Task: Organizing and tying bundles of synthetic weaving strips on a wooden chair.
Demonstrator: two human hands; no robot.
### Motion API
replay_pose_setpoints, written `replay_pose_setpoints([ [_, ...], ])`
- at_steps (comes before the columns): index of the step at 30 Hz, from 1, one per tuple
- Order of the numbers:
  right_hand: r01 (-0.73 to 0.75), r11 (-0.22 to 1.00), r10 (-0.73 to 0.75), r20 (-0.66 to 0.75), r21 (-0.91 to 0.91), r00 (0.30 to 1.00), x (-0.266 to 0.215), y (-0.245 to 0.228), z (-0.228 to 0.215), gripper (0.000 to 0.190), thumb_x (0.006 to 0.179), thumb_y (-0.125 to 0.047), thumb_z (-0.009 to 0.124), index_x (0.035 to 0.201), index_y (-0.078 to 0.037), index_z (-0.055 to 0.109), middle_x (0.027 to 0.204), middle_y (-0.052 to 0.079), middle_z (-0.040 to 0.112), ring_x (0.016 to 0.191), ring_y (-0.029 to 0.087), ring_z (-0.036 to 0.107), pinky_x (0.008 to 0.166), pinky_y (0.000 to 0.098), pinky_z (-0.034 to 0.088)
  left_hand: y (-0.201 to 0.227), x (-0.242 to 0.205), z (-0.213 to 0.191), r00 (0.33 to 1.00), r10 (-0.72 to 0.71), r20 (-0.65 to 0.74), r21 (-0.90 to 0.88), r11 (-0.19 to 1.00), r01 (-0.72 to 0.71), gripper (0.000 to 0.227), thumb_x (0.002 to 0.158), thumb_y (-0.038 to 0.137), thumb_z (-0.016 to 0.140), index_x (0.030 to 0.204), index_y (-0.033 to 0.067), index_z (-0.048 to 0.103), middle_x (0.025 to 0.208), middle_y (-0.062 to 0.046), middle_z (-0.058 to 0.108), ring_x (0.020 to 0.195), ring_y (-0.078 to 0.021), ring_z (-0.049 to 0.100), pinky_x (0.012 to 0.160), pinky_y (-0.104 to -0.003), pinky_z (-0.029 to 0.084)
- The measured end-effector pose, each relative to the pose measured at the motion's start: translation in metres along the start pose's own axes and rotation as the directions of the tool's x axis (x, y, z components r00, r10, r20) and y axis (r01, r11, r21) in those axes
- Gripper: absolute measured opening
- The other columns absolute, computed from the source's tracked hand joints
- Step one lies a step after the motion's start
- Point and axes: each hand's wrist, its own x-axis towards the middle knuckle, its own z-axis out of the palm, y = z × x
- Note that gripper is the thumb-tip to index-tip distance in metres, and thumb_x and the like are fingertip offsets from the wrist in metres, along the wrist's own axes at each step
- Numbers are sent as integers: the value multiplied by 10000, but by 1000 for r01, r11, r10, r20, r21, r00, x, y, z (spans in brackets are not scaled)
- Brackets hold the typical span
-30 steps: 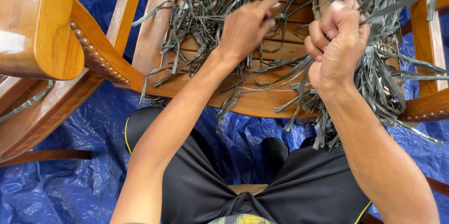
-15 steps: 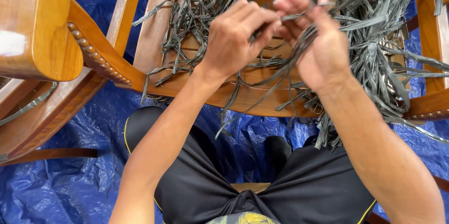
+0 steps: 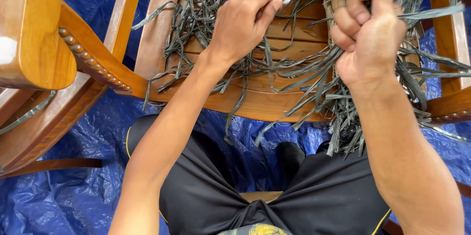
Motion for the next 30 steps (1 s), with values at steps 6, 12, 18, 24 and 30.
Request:
replay_pose_setpoints([
  [6, -53, 998, 53, -5, -29, 999, -3, 4, 5, 317, 1235, -307, 383, 1029, -117, 531, 726, -18, 363, 555, 76, 246, 462, 245, 188, -55, 7, 60, 991, 79, -108, 310, 950, -42, 308, 803, 195, 786, 1079, 66, 739, 1000, -78, 710, 974, -297, 627, 853, -432, 511],
  [12, 9, 1000, -9, -3, -3, 1000, -7, 3, 8, 338, 1246, -306, 406, 1007, -102, 528, 729, -8, 348, 553, 79, 236, 467, 244, 184, -78, 1, 31, 946, -316, -66, 388, 866, 316, 143, 978, 168, 754, 1111, 137, 711, 1095, -41, 705, 1071, -237, 630, 986, -441, 485],
  [18, -8, 1000, 9, 42, -30, 999, -10, 11, 16, 350, 1235, -355, 431, 998, -112, 519, 717, -14, 339, 541, 73, 228, 458, 242, 185, -19, 2, 8, 958, -140, -252, 279, 937, 211, 263, 916, 204, 781, 1133, 85, 691, 1112, -90, 709, 1058, -286, 612, 912, -447, 458],
  [24, -58, 998, 59, 39, -38, 997, -12, 18, 22, 337, 1211, -388, 412, 1050, -117, 532, 717, -19, 362, 542, 66, 255, 454, 233, 198, 56, -8, 20, 957, -209, 202, -528, 800, 286, 375, 986, 292, 709, 1267, 52, 649, 1110, -41, 786, 1048, -165, 778, 943, -335, 594],
  [30, -50, 994, 55, 46, -102, 997, -12, 19, 25, 345, 1190, -405, 425, 1048, -106, 523, 776, -18, 382, 591, 80, 277, 492, 257, 212, 55, -16, 23, 921, -261, 291, -766, 513, 387, 443, 933, 244, 804, 1270, 5, 644, 1062, -83, 788, 970, -120, 748, 906, -307, 612],
])
